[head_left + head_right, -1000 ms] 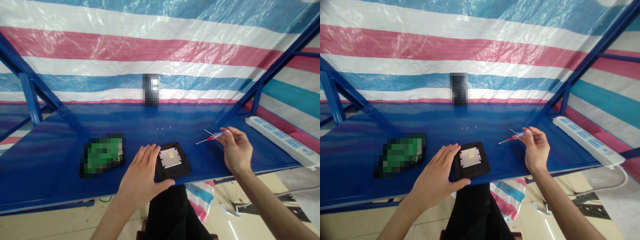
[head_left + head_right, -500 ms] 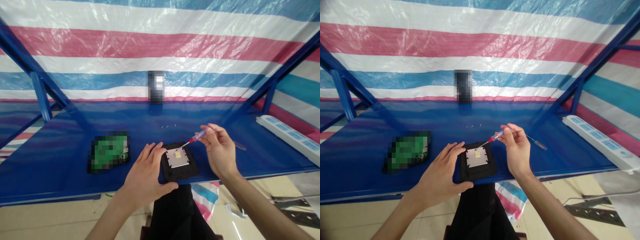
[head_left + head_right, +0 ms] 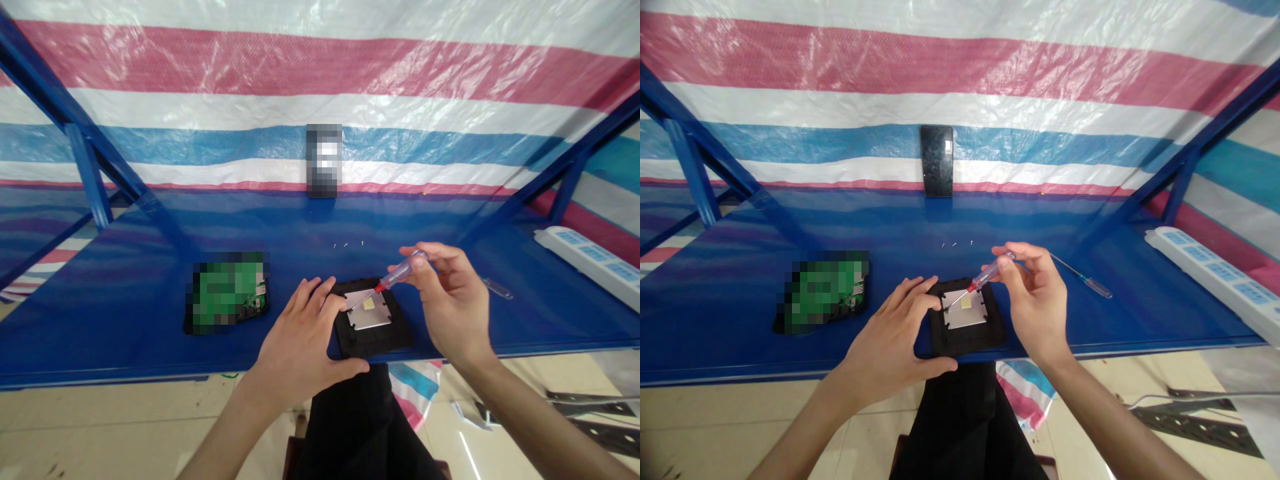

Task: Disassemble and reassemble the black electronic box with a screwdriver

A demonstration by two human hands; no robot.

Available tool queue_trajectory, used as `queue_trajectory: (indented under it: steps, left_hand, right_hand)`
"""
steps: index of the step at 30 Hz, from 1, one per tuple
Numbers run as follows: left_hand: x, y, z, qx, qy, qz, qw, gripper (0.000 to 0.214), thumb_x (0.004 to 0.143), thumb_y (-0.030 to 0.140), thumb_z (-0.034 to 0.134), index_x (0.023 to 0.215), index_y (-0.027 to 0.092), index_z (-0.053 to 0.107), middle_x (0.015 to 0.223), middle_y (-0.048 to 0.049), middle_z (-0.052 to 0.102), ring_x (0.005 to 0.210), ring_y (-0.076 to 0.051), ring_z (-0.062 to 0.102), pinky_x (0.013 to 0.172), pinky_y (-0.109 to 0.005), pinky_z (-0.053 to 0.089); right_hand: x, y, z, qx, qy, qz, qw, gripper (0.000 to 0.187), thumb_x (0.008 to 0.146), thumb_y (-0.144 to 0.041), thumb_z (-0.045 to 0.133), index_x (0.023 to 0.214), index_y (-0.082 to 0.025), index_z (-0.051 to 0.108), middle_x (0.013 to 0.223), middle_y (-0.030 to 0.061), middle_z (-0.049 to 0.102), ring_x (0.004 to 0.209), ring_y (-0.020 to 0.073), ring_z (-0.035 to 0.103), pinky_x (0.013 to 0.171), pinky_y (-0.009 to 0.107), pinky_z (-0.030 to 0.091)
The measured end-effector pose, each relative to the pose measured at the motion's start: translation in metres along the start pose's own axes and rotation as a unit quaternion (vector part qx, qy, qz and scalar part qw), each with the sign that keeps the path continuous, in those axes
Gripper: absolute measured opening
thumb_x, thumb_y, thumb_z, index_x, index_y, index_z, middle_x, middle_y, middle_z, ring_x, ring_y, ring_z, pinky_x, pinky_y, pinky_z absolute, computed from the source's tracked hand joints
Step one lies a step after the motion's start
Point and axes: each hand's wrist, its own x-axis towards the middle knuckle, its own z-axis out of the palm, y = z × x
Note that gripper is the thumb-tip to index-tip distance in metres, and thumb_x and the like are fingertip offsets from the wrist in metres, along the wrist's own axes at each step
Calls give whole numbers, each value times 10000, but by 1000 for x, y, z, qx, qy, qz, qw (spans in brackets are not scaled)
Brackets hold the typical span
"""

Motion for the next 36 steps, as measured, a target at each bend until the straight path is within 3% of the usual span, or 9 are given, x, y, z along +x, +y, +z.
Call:
queue_trajectory:
  steps: [16, 26, 32, 36]
  left_hand:
    - [-1, -2, 2, 1, 2, 11, 1000, 694, 702, 685, 744, 1196, 231, 564, 1513, -179, 446, 1425, -404, 343, 1132, -602, 340]
    - [-1, -1, 2, 12, 2, 13, 1000, 665, 729, 682, 722, 1208, 249, 560, 1510, -166, 447, 1429, -379, 345, 1142, -583, 332]
    - [-2, -2, 2, 4, 4, 12, 1000, 629, 729, 661, 738, 1170, 239, 585, 1505, -179, 454, 1428, -386, 344, 1145, -590, 324]
    - [-2, -2, 2, -5, 9, 8, 1000, 609, 721, 637, 759, 1154, 242, 594, 1506, -166, 456, 1427, -391, 342, 1149, -599, 311]
  right_hand:
    - [-2, -6, 3, -31, 0, -45, 999, 169, 873, -328, 707, 999, -252, 626, 962, 2, 738, 697, 125, 745, 677, 250, 631]
    - [-4, -15, 4, -46, -19, -62, 997, 145, 872, -301, 704, 981, -248, 624, 956, 14, 747, 727, 162, 757, 709, 305, 641]
    - [0, -34, 6, -81, -133, -100, 983, 143, 901, -242, 664, 1036, -256, 617, 979, 15, 770, 802, 175, 762, 736, 316, 635]
    - [6, -51, 6, -152, -238, -145, 948, 182, 929, -221, 620, 1107, -256, 637, 1074, 19, 756, 910, 160, 745, 785, 277, 617]
